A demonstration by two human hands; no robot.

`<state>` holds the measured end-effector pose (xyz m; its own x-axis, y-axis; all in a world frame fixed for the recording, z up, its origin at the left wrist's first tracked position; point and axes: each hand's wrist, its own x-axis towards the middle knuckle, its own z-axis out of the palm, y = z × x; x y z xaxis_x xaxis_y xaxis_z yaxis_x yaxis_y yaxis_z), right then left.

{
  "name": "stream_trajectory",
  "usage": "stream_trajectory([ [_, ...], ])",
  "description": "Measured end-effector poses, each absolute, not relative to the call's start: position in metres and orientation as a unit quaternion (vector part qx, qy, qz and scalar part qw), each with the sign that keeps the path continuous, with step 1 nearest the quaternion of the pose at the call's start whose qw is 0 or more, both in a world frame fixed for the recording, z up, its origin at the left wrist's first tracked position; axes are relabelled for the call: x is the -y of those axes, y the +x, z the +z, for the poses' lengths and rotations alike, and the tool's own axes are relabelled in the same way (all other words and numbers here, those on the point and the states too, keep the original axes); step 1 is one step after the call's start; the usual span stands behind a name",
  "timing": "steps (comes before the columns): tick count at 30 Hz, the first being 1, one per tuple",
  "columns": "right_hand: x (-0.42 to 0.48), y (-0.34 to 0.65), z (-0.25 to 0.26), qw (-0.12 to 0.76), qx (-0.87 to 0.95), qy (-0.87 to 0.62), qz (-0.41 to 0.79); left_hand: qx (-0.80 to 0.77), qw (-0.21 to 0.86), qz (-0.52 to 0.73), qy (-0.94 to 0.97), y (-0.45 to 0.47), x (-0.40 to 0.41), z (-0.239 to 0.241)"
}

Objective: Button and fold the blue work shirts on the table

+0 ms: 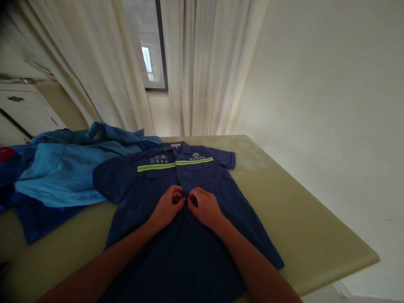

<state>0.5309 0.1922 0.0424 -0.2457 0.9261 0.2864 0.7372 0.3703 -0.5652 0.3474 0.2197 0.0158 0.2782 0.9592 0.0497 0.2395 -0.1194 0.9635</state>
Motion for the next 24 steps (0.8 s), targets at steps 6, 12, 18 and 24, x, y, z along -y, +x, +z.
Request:
stream_trajectory([
  [6,-0.196,0.531,0.040,0.332,0.724,-0.551,0.248,-0.444,0.344,0.308,0.768,0.342,-0.216,0.021],
  [12,-0.199,0.531,0.036,0.345,0.694,-0.539,0.330,-0.383,0.040,0.171,0.907,0.343,-0.207,0.024],
  [18,-0.206,0.534,0.028,0.365,0.566,-0.562,0.481,-0.408,0.031,0.190,0.893,0.342,-0.208,0.027],
  [24,-0.211,0.545,0.024,0.350,0.655,-0.596,0.306,-0.427,0.111,0.232,0.867,0.337,-0.216,0.027],
])
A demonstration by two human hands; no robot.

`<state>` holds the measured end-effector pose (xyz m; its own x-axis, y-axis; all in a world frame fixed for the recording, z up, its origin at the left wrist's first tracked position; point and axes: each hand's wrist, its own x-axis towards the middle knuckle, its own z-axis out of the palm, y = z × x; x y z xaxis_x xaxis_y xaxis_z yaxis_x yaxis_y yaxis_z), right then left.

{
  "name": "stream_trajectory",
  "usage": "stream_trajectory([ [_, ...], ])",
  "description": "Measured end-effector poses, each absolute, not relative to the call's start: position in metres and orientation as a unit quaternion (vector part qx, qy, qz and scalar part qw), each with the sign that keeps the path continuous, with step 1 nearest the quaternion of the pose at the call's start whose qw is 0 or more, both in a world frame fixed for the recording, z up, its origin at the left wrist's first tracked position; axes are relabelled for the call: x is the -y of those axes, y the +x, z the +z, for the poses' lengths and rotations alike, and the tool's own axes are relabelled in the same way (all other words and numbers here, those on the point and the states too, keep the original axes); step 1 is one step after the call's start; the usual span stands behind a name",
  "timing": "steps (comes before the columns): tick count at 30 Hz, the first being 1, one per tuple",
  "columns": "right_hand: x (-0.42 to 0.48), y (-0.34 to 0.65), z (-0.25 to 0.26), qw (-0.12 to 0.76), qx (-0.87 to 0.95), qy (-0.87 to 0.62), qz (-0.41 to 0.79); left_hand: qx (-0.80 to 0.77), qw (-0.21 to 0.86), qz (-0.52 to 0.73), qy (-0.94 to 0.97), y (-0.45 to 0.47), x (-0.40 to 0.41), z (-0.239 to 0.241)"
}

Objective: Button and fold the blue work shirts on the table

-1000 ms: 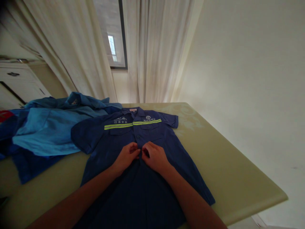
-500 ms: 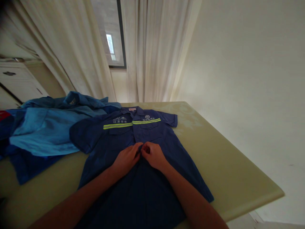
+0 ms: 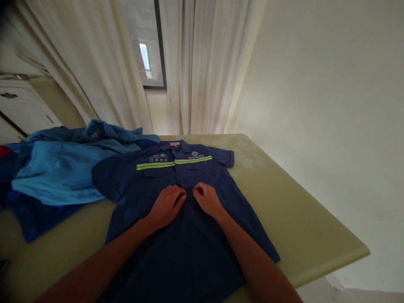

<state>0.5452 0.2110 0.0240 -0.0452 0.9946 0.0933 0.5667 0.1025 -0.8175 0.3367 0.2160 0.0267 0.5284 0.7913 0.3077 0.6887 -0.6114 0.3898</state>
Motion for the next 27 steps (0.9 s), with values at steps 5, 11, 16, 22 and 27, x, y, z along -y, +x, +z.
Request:
stream_trajectory([
  [5,-0.223,0.549,0.017,0.337,0.694,-0.592,0.232,-0.446,0.054,0.233,0.862,0.333,-0.239,0.013],
  [11,-0.252,0.546,0.031,0.331,0.721,-0.592,0.141,-0.446,0.046,0.187,0.874,0.336,-0.286,0.016],
  [16,-0.217,0.530,0.051,0.204,0.776,-0.587,0.107,-0.398,0.000,0.200,0.895,0.332,-0.285,0.022],
  [22,-0.170,0.521,0.057,0.082,0.756,-0.640,0.111,-0.407,0.011,0.154,0.900,0.326,-0.259,0.022],
  [27,-0.182,0.548,0.054,0.184,0.735,-0.613,0.224,-0.431,0.065,0.128,0.891,0.329,-0.225,0.036],
])
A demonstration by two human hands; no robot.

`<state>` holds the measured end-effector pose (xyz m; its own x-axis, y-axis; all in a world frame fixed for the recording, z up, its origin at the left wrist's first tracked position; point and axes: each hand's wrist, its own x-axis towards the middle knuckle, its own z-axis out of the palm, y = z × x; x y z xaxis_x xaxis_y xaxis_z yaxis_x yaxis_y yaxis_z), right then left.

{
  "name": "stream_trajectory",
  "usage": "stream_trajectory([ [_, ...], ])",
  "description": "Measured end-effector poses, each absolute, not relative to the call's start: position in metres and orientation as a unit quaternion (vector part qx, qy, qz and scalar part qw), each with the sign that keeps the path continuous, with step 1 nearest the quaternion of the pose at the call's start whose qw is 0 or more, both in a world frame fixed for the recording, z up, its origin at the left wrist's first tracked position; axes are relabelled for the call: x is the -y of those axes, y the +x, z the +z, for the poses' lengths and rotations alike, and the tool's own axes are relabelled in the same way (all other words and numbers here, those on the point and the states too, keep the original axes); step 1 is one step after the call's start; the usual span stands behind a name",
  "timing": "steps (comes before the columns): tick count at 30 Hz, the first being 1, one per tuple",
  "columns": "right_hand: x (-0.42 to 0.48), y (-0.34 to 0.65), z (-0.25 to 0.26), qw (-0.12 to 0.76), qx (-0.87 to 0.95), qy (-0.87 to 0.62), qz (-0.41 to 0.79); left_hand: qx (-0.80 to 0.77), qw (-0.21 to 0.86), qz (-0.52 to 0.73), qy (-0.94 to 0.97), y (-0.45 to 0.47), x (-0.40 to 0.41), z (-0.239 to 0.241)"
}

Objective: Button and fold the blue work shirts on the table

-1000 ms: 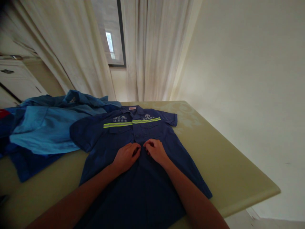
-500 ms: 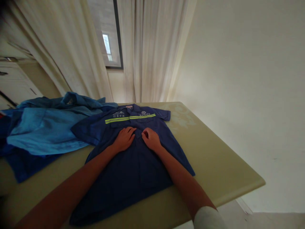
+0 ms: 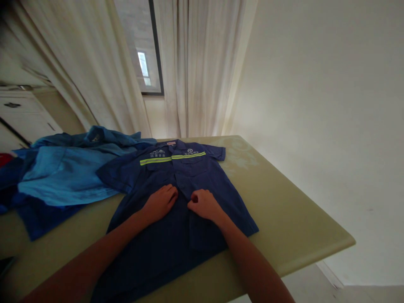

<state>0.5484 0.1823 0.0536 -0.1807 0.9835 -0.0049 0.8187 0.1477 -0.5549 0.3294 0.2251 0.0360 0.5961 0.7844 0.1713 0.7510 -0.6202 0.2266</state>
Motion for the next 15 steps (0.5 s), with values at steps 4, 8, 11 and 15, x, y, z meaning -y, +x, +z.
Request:
stream_trajectory([
  [4,-0.190,0.571,0.051,0.252,0.708,-0.567,0.336,-0.397,0.166,0.134,0.893,0.343,-0.195,0.044],
  [8,-0.183,0.577,0.052,0.226,0.711,-0.556,0.367,-0.400,0.175,0.120,0.892,0.359,-0.180,0.045],
  [11,-0.173,0.574,0.057,0.156,0.751,-0.544,0.339,-0.418,0.188,0.113,0.882,0.365,-0.178,0.043],
  [15,-0.166,0.571,0.061,0.134,0.779,-0.551,0.267,-0.430,0.224,0.119,0.867,0.366,-0.179,0.040],
])
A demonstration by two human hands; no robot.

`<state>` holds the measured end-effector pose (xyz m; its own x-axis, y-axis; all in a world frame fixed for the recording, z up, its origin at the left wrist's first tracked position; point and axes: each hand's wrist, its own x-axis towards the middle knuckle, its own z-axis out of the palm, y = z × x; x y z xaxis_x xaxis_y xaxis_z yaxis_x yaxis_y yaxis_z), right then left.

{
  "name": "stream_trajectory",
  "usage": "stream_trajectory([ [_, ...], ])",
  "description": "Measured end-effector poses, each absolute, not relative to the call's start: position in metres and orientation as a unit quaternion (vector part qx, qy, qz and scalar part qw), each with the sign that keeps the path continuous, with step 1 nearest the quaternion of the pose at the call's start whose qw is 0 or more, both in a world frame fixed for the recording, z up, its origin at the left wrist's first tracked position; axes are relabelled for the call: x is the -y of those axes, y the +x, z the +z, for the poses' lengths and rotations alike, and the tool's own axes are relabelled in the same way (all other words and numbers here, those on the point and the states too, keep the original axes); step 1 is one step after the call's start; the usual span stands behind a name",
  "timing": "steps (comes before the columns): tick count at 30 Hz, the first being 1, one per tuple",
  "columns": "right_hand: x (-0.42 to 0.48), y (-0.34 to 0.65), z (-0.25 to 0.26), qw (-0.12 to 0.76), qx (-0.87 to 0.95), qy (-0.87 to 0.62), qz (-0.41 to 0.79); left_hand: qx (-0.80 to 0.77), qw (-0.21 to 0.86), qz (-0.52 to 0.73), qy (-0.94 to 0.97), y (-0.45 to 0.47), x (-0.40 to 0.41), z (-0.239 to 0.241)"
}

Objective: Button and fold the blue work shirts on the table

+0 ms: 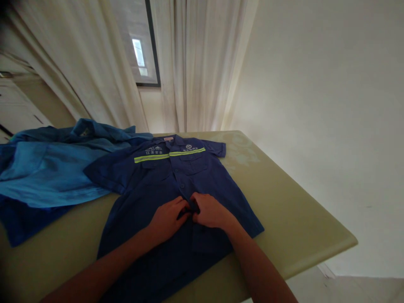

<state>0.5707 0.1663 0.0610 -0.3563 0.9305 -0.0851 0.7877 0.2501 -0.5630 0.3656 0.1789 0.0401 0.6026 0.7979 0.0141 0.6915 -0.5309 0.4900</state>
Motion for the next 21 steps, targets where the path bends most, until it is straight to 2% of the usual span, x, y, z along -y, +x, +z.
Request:
stream_trajectory([
  [4,-0.173,0.574,0.059,0.178,0.753,-0.580,0.254,-0.443,0.263,0.122,0.848,0.366,-0.179,0.042],
  [10,-0.180,0.581,0.059,0.256,0.723,-0.546,0.338,-0.454,0.235,0.117,0.851,0.370,-0.168,0.045],
  [16,-0.171,0.581,0.068,0.222,0.702,-0.519,0.434,-0.453,0.177,0.136,0.863,0.371,-0.162,0.036],
  [21,-0.159,0.573,0.066,0.164,0.793,-0.478,0.339,-0.444,0.183,0.146,0.865,0.369,-0.163,0.033],
])
